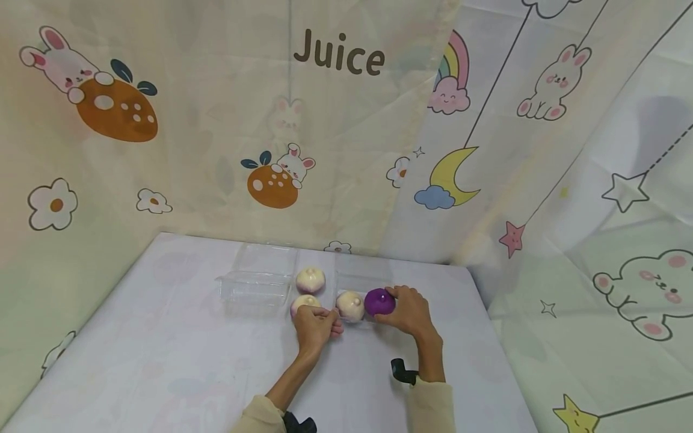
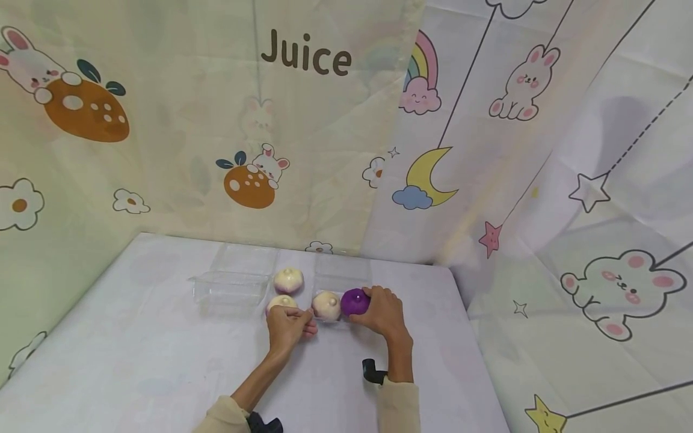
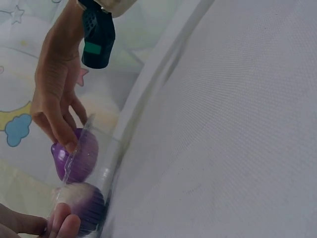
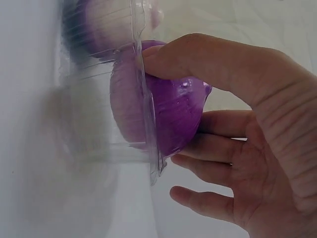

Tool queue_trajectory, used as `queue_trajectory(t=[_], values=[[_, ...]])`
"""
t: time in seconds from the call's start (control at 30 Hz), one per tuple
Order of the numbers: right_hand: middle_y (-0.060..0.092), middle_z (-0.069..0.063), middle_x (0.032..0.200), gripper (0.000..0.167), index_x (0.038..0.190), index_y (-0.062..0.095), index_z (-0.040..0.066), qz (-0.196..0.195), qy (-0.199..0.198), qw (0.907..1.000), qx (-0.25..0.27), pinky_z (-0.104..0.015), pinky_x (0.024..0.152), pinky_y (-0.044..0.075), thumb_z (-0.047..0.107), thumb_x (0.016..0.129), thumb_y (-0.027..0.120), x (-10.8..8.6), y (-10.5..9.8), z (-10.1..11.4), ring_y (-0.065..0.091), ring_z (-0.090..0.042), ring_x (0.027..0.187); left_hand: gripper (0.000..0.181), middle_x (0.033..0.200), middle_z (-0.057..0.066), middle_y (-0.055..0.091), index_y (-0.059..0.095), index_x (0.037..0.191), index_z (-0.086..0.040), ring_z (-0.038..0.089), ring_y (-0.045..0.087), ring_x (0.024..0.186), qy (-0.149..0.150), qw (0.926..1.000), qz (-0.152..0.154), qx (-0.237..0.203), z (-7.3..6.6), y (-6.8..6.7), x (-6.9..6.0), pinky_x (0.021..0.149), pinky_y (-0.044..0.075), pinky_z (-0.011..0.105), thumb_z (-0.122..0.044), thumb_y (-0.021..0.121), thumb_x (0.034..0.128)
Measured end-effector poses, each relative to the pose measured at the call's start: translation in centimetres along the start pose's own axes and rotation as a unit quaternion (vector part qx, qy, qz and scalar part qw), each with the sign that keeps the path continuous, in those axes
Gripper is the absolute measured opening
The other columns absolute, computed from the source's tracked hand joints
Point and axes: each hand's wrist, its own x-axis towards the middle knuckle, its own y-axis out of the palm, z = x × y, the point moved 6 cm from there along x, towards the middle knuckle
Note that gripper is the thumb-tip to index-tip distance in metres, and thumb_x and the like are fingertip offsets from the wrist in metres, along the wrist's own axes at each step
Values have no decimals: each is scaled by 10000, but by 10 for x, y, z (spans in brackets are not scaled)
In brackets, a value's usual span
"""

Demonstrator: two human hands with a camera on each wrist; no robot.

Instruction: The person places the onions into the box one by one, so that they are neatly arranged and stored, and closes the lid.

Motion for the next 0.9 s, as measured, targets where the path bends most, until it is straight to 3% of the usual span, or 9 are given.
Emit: queue_trajectory(t=[0.2, 0.37, 0.6, 0.9], values=[[791, -188, 1170, 803, 1352, 740, -21, 30, 0, 9999, -140, -553, 902, 678, 416, 725, 986, 2, 1, 3, 713, -337, 1040, 146, 682, 266, 757, 759, 873, 173, 213, 756, 504, 26, 10000, 14, -19, 0, 0, -1, 505, 676, 327, 46, 741, 943], [796, -165, 1147, 788, 1338, 754, -7, 48, -37, 9998, -191, -526, 871, 671, 427, 723, 987, 3, 2, 3, 715, -317, 1010, 142, 674, 243, 760, 765, 867, 161, 203, 755, 504, 21, 10000, 44, 8, -1, 0, -1, 514, 682, 342, 43, 738, 943], [801, -154, 1121, 768, 1316, 766, -5, -30, -130, 9994, -308, -509, 835, 652, 428, 723, 989, 2, 3, 3, 714, -316, 968, 128, 680, 261, 758, 757, 883, 179, 283, 774, 531, 74, 9999, 70, -27, -3, 0, -1, 526, 688, 361, 62, 736, 932], [797, -152, 1132, 773, 1321, 764, -2, 101, -139, 9988, -450, -505, 837, 646, 445, 731, 988, 4, 4, 4, 704, -310, 977, 123, 670, 264, 752, 749, 885, 184, 261, 765, 511, 35, 10000, 11, -57, -4, -1, -2, 511, 678, 339, 69, 733, 926]])
